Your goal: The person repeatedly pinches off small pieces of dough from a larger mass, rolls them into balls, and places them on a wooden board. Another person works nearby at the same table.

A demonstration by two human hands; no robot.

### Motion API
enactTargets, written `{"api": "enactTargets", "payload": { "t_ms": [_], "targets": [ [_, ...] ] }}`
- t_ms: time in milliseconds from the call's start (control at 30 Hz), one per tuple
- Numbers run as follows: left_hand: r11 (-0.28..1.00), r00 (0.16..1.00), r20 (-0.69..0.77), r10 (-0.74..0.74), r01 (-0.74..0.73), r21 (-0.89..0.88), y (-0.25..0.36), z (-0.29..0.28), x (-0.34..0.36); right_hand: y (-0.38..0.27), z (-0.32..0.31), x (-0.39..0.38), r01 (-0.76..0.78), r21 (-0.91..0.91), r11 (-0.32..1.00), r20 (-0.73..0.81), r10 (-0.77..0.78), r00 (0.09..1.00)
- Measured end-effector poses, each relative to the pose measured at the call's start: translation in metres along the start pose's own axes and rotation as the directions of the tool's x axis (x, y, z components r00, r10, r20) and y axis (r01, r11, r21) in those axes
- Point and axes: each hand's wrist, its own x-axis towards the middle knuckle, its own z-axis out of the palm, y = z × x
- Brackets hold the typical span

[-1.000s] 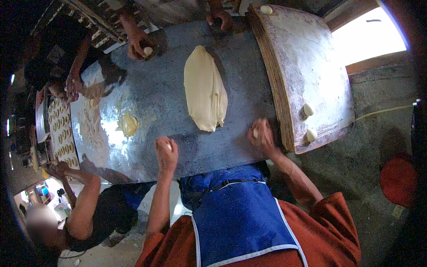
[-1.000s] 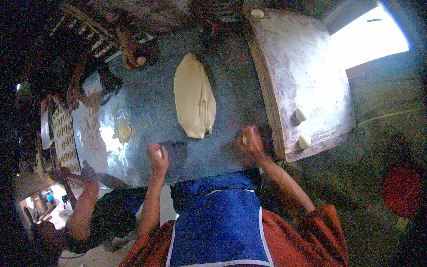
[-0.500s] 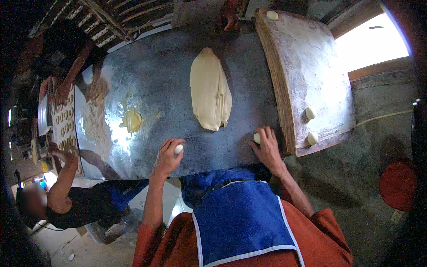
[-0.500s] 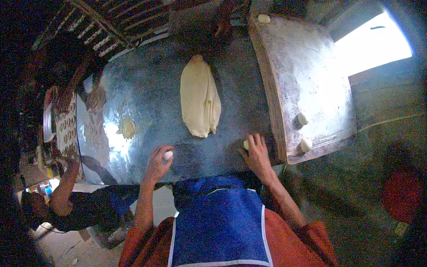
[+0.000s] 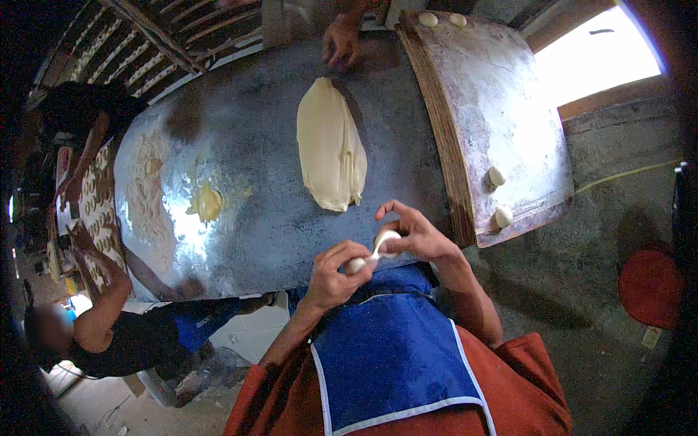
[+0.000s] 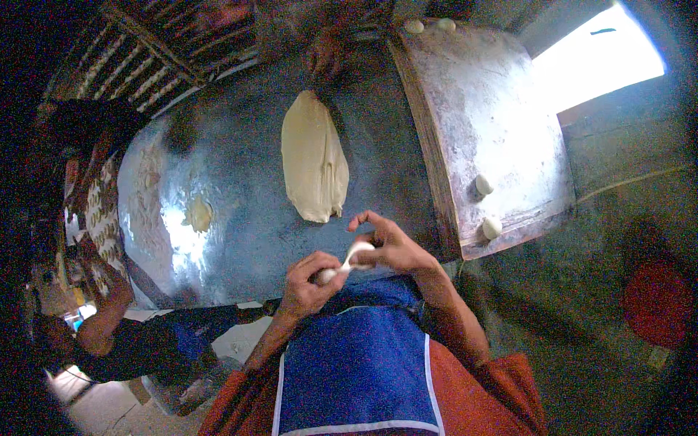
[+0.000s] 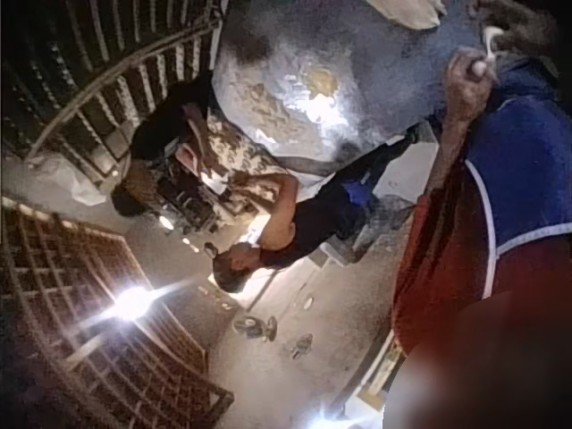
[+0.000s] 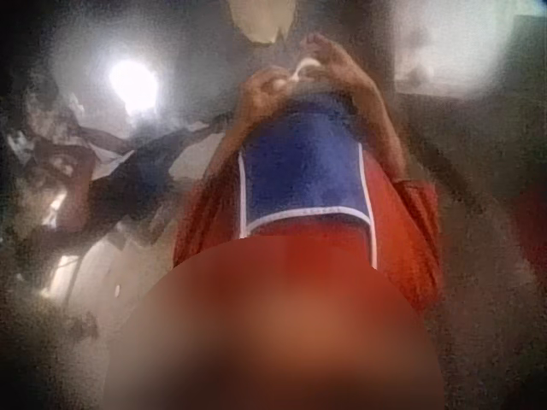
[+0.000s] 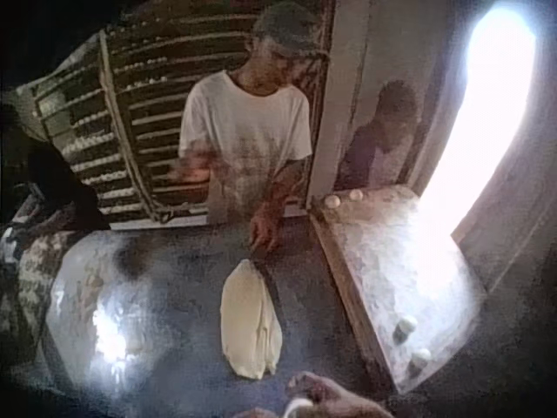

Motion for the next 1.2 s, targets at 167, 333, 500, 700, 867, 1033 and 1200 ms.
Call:
{"api": "enactTargets", "payload": {
  "t_ms": [167, 333, 500, 700, 867, 1033, 1200],
  "targets": [
    [0.977, 0.983, -0.175, -0.057, 0.019, -0.215, 0.002, -0.039, -0.028, 0.032, -0.003, 0.005, 0.111, -0.441, 0.891, -0.435, -0.320, 0.842],
    [0.684, 0.962, -0.260, 0.082, 0.135, 0.717, -0.144, -0.073, -0.051, 0.082, -0.034, -0.005, -0.050, -0.997, 0.060, -0.076, -0.642, 0.763],
    [0.775, 0.763, -0.634, 0.127, 0.323, 0.544, -0.156, -0.022, 0.024, 0.061, 0.000, 0.087, -0.251, -0.968, 0.022, -0.172, -0.784, 0.596],
    [0.801, 0.899, -0.391, 0.200, 0.079, 0.593, -0.164, -0.055, -0.010, 0.146, -0.075, 0.019, 0.142, -0.932, 0.334, -0.051, -0.507, 0.861],
    [0.891, 0.747, -0.662, 0.057, 0.261, 0.372, -0.144, -0.016, 0.034, 0.070, -0.013, 0.079, -0.001, -0.991, 0.134, -0.107, -0.785, 0.610],
    [0.817, 0.913, -0.371, 0.172, 0.078, 0.571, -0.155, -0.048, -0.015, 0.111, -0.053, 0.020, 0.256, -0.942, 0.216, 0.024, -0.719, 0.695],
    [0.867, 0.776, -0.627, 0.066, 0.266, 0.421, -0.149, -0.022, 0.022, 0.059, -0.016, 0.085, -0.063, -0.998, 0.032, -0.057, -0.888, 0.456]
  ]
}}
